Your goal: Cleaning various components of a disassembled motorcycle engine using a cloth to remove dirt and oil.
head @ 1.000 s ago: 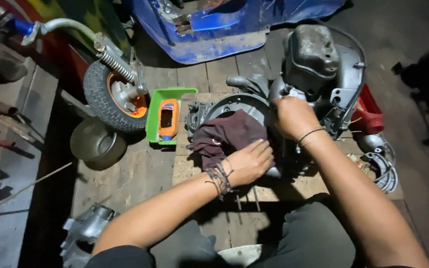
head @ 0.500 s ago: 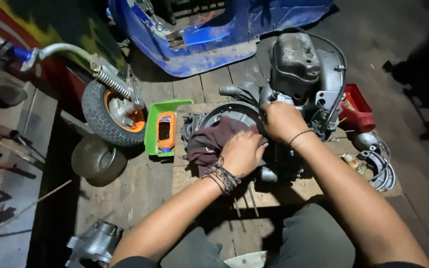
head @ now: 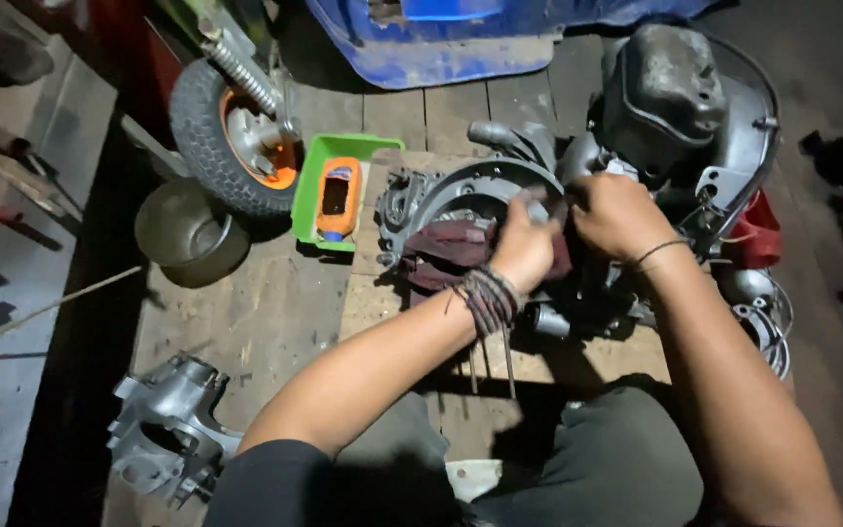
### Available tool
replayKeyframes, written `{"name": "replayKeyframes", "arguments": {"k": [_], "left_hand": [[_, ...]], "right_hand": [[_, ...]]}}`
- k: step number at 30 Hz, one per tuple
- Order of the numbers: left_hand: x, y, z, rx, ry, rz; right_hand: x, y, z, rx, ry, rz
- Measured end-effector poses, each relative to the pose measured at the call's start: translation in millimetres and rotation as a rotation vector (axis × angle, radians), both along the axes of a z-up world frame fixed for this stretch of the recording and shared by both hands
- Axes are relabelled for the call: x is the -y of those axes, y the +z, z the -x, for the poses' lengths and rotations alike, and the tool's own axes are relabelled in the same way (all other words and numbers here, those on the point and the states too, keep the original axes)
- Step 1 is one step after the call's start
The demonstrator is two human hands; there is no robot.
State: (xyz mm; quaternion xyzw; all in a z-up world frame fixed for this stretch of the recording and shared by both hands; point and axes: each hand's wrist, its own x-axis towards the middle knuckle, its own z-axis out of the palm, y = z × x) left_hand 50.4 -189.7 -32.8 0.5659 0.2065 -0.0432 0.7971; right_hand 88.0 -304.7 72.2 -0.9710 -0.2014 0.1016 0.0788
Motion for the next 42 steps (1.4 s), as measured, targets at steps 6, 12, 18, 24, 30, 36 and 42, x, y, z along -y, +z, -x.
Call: {"name": "replayKeyframes", "arguments": {"k": [6,12,18,24,30,36,42], "left_hand": [[-25.4,43.3,-6.6,0.028,0.213,0.383],[-17.2,74.3,28.8,-0.015,-0.251,-0.249],[-16.5,93.9,60.6,-0.086,-0.544,-0.342],[-31.8,134.6,79.9,-0.102,-0.701,-0.393],[-31.5,181.6,76.8,-0.058,-0.224,0.181],[-37.2,144.4,23.0,-0.004,0.089,0.376],[-61.3,159.5,11.7,0.017,0.236,0.622]], "right_hand": [[5.5,5.3,4.6,-0.003,0.082,0.004],[1.7,24.5,18.1,-0.092,0.114,0.032],[2.8,29.8,15.7,-0.119,0.139,0.081],[5.0,27.7,10.5,-0.127,0.106,0.096],[2.2,26.6,10.2,-0.085,0.129,0.133],[-2.7,29.6,15.2,-0.074,0.12,0.142],[1.7,16.9,11.6,-0.047,0.091,0.17]]}}
